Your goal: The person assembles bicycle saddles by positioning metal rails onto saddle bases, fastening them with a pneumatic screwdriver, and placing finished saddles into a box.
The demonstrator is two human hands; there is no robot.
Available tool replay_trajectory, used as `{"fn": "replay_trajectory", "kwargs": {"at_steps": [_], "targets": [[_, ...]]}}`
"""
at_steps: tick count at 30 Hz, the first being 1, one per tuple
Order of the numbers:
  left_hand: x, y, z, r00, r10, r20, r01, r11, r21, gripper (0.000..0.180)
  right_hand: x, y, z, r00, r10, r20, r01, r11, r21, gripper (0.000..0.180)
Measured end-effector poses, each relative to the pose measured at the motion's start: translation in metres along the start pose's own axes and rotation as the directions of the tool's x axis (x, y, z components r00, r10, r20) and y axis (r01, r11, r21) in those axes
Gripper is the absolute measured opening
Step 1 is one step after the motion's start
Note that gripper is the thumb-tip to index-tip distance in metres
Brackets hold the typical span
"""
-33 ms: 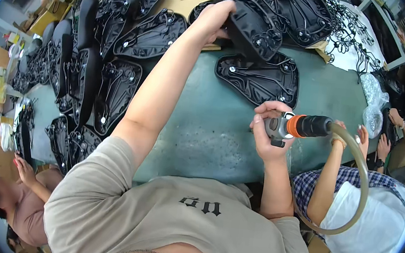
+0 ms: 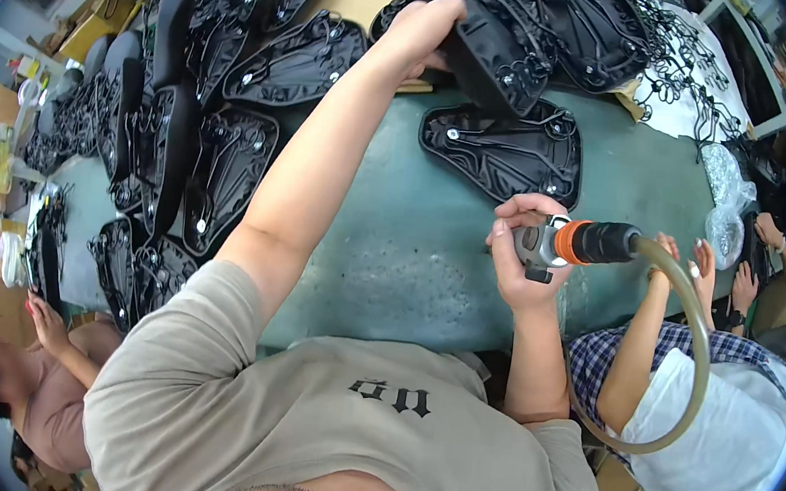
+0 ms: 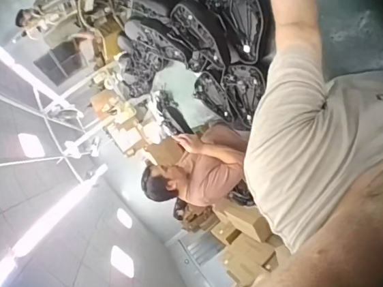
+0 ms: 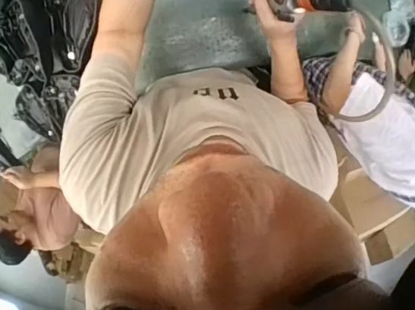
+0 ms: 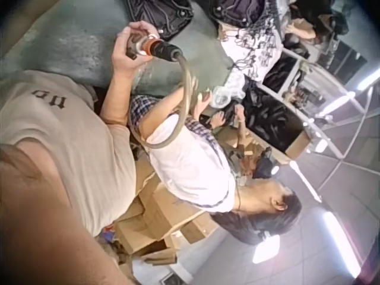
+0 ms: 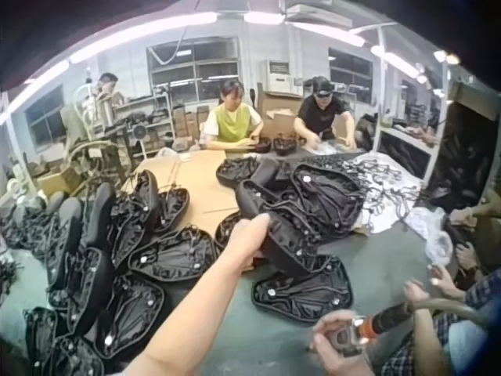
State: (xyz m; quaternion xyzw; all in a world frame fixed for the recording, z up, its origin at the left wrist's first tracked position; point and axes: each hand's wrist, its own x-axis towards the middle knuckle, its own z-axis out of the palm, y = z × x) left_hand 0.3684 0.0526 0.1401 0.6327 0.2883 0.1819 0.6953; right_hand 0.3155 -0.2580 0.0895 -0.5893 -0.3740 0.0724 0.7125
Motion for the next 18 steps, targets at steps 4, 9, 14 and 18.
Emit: {"fn": "replay_trajectory", "kwargs": {"at_steps": [4,9,14,18], "targets": [[-0.060,0.018,-0.014,0.989,0.090,-0.121,-0.067,0.980,0.187,0.045,-0.005,-0.003,0.002,1.000,0.001,0.000,-0.001,1.000,-0.001,0.035],[-0.176,-0.003,-0.070,0.921,0.337,-0.198,-0.336,0.941,0.036,0.039,0.002,0.006,-0.004,0.998,-0.017,0.056,0.014,0.999,0.042,0.035],[-0.256,-0.111,-0.124,0.999,-0.047,0.024,0.042,0.986,0.164,0.051,0.011,0.001,-0.001,0.990,0.107,0.093,-0.120,0.982,0.149,0.033],[-0.279,-0.158,-0.121,0.971,-0.232,0.051,0.202,0.920,0.337,0.050,0.042,-0.040,0.043,0.988,-0.040,0.152,-0.013,0.942,0.336,0.035]]}}
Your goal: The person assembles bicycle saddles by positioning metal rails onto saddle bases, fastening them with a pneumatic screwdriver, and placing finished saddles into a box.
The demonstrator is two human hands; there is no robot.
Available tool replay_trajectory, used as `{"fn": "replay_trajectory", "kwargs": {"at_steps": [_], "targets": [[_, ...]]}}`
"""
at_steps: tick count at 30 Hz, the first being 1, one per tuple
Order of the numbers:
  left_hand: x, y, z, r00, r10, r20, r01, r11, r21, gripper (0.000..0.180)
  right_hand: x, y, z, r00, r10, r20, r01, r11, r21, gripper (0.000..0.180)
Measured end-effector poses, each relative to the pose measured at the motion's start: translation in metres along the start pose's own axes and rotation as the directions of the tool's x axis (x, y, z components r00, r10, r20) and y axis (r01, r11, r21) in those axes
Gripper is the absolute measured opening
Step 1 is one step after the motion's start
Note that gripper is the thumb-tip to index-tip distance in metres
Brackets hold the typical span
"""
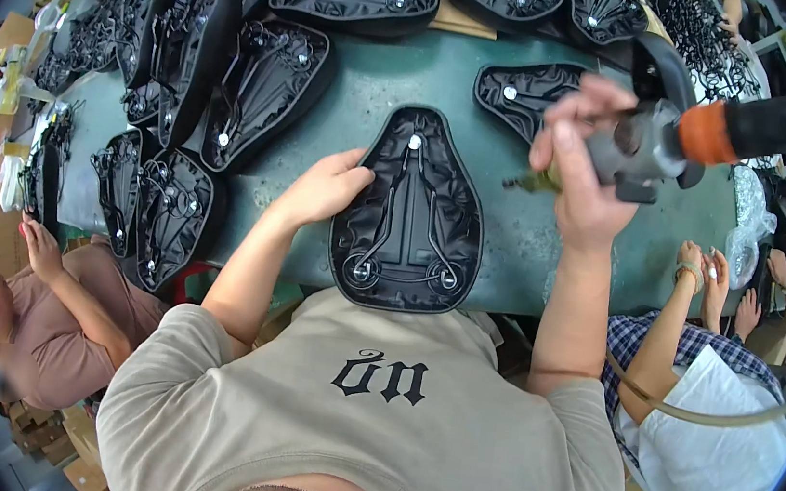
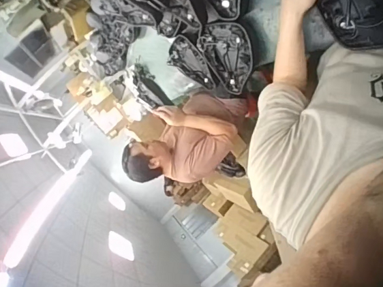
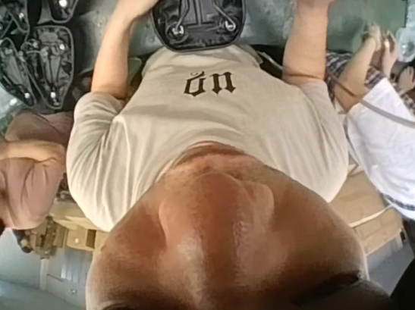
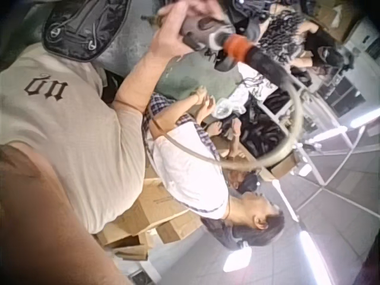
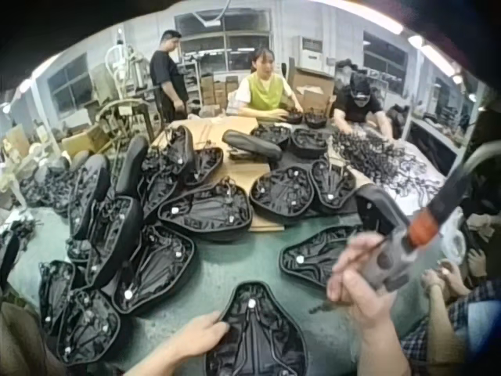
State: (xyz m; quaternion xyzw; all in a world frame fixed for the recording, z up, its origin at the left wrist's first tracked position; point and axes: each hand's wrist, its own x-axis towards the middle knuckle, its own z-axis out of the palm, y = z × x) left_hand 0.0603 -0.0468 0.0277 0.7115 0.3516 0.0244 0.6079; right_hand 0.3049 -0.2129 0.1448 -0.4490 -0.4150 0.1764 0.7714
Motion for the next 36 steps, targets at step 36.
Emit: {"fn": "replay_trajectory", "kwargs": {"at_steps": [36], "targets": [[0.004,0.022,0.005,0.980,0.132,-0.149,-0.046,0.879,0.475,0.036,0.049,0.062,0.115,0.914,0.341,0.219,-0.347,0.938,-0.011,0.010]]}}
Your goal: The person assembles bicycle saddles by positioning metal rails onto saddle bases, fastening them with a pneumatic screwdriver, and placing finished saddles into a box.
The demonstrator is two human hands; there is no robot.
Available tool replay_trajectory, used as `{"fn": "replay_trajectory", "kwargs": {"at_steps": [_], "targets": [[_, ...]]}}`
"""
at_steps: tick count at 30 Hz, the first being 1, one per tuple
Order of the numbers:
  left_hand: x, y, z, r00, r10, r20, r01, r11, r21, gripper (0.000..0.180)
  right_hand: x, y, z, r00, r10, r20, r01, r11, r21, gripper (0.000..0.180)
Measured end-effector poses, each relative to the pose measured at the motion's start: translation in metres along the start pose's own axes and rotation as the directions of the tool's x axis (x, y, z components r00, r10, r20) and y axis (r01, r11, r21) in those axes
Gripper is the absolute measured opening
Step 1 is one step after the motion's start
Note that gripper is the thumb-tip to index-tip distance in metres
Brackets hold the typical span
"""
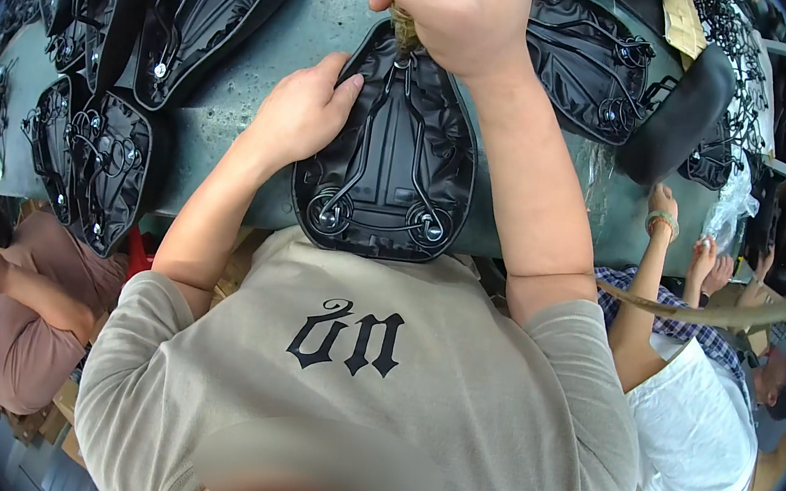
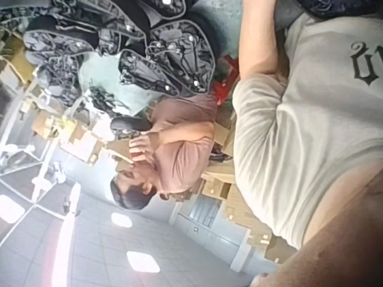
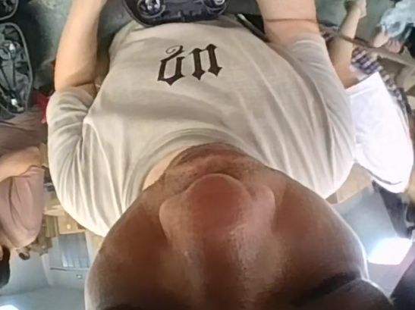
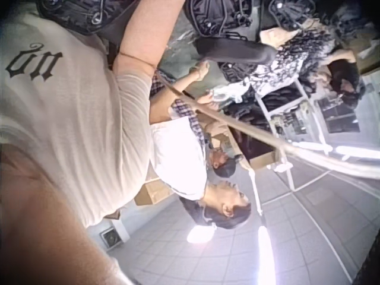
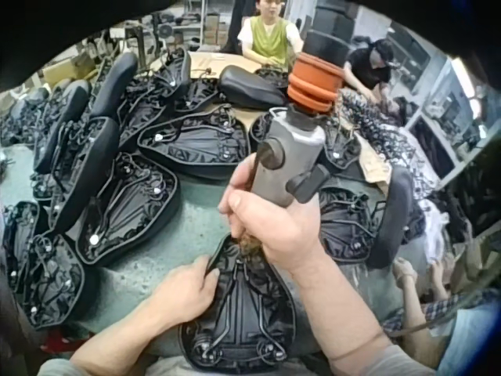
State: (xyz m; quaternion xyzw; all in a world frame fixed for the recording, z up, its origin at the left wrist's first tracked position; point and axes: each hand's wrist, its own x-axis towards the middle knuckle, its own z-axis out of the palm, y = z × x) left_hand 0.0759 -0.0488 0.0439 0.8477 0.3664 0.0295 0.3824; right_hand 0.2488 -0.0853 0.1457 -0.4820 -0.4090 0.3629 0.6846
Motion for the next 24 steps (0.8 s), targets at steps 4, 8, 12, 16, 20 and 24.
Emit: {"fn": "replay_trajectory", "kwargs": {"at_steps": [4,8,12,16,20,24], "targets": [[0.001,0.003,-0.001,0.999,-0.029,0.015,0.030,0.999,-0.013,0.038,-0.002,-0.002,-0.003,1.000,-0.001,-0.022,0.000,0.999,-0.041,0.010],[-0.001,0.002,0.001,0.999,-0.046,0.009,0.046,0.999,-0.010,0.040,-0.005,-0.002,-0.003,1.000,-0.023,0.011,0.023,1.000,-0.011,0.010],[-0.001,0.002,0.004,0.999,-0.034,-0.008,0.034,0.999,0.009,0.041,-0.006,-0.002,-0.008,1.000,0.013,-0.004,-0.013,1.000,-0.027,0.014],[-0.004,-0.010,0.013,0.982,0.073,-0.175,-0.079,0.997,-0.027,0.044,-0.013,-0.005,-0.009,0.979,-0.201,0.024,0.199,0.978,0.066,0.027],[-0.020,-0.024,0.004,0.939,-0.113,-0.326,0.087,0.992,-0.093,0.054,-0.057,-0.042,-0.084,0.943,-0.285,0.172,0.275,0.958,0.080,0.033],[-0.037,-0.004,-0.002,0.823,0.158,-0.545,-0.045,0.975,0.216,0.066,-0.090,-0.077,-0.092,0.898,-0.382,0.218,0.349,0.921,0.175,0.043]]}}
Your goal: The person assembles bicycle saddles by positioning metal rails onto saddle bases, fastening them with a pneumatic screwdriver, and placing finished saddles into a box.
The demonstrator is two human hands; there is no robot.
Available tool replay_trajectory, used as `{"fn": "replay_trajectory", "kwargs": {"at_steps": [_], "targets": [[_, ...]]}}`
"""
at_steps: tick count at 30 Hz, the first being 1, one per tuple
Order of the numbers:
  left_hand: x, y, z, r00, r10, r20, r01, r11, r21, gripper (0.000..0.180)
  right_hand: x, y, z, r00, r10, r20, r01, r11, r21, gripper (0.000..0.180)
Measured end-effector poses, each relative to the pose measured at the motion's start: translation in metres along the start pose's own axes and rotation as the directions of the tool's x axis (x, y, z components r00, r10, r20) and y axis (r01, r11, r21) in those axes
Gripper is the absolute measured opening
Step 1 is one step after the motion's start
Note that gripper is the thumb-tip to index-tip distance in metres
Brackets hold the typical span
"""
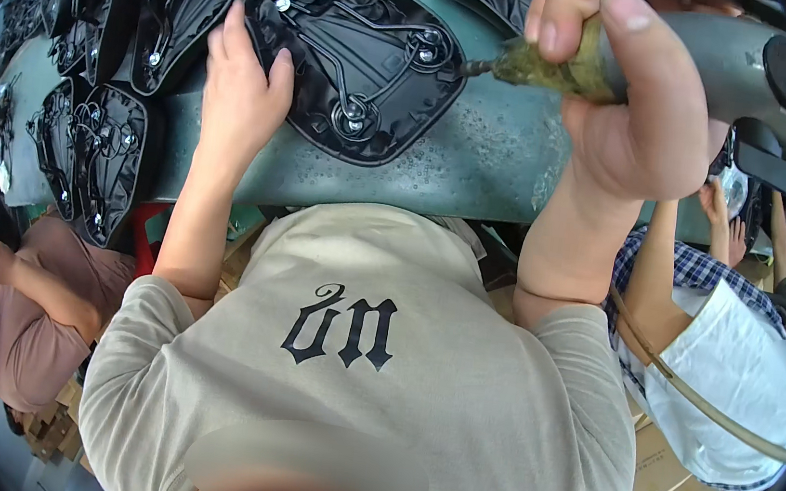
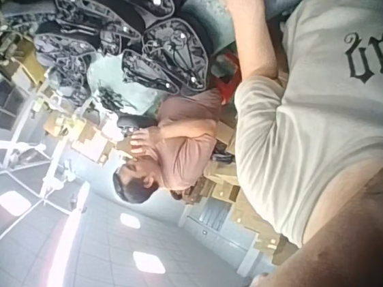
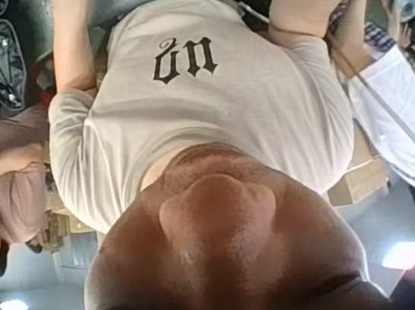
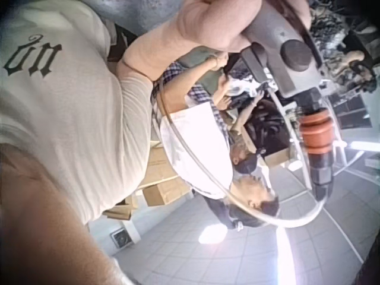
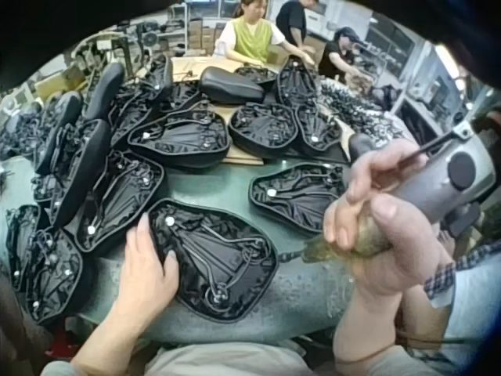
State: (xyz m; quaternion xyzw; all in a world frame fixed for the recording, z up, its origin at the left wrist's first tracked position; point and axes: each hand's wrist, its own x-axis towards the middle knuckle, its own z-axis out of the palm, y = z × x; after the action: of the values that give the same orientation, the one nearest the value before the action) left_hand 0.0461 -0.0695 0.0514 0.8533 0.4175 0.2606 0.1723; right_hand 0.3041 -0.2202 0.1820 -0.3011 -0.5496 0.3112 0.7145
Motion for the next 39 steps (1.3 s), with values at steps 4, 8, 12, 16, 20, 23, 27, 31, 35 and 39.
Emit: {"fn": "replay_trajectory", "kwargs": {"at_steps": [4,8,12,16,20,23,27,31,35,39], "targets": [[0.041,0.016,0.002,0.808,0.589,-0.011,-0.586,0.802,-0.117,0.062,-0.007,0.014,0.003,1.000,0.001,-0.022,0.001,0.997,0.077,0.043],[0.052,0.009,0.028,0.776,0.623,0.098,-0.595,0.775,-0.213,0.041,0.000,0.029,0.049,0.906,0.068,-0.418,-0.079,0.997,-0.010,0.036],[0.051,0.007,0.035,0.806,0.586,0.080,-0.551,0.793,-0.258,0.031,-0.007,0.061,0.035,0.913,0.131,-0.386,-0.121,0.991,0.050,0.035],[0.056,0.010,0.035,0.805,0.590,0.060,-0.552,0.783,-0.286,0.033,-0.005,0.081,-0.008,0.998,0.029,-0.047,-0.028,1.000,0.013,0.024],[0.052,0.008,0.035,0.817,0.575,0.045,-0.546,0.797,-0.260,0.032,-0.003,0.084,-0.013,0.999,0.044,0.020,-0.044,0.999,0.004,0.018],[0.054,0.004,0.033,0.821,0.560,0.107,-0.527,0.817,-0.232,0.027,0.000,0.073,0.003,0.998,0.048,-0.050,-0.047,0.999,0.017,0.026],[0.040,0.013,0.032,0.849,0.519,0.101,-0.488,0.843,-0.227,0.026,0.002,0.025,-0.002,0.996,-0.073,0.051,0.075,0.996,-0.051,0.047],[0.015,0.036,0.034,0.982,0.179,-0.057,-0.181,0.983,-0.036,0.033,-0.009,-0.002,0.012,0.994,-0.009,0.109,0.020,0.995,-0.096,0.051],[0.015,0.025,0.027,0.935,0.342,-0.092,-0.347,0.937,-0.039,0.044,-0.017,0.007,0.019,0.993,0.011,0.119,0.001,0.995,-0.101,0.047],[0.014,0.018,0.034,0.943,0.326,-0.066,-0.333,0.930,-0.158,0.045,-0.012,0.025,0.016,0.988,-0.037,0.149,0.057,0.990,-0.128,0.045]]}}
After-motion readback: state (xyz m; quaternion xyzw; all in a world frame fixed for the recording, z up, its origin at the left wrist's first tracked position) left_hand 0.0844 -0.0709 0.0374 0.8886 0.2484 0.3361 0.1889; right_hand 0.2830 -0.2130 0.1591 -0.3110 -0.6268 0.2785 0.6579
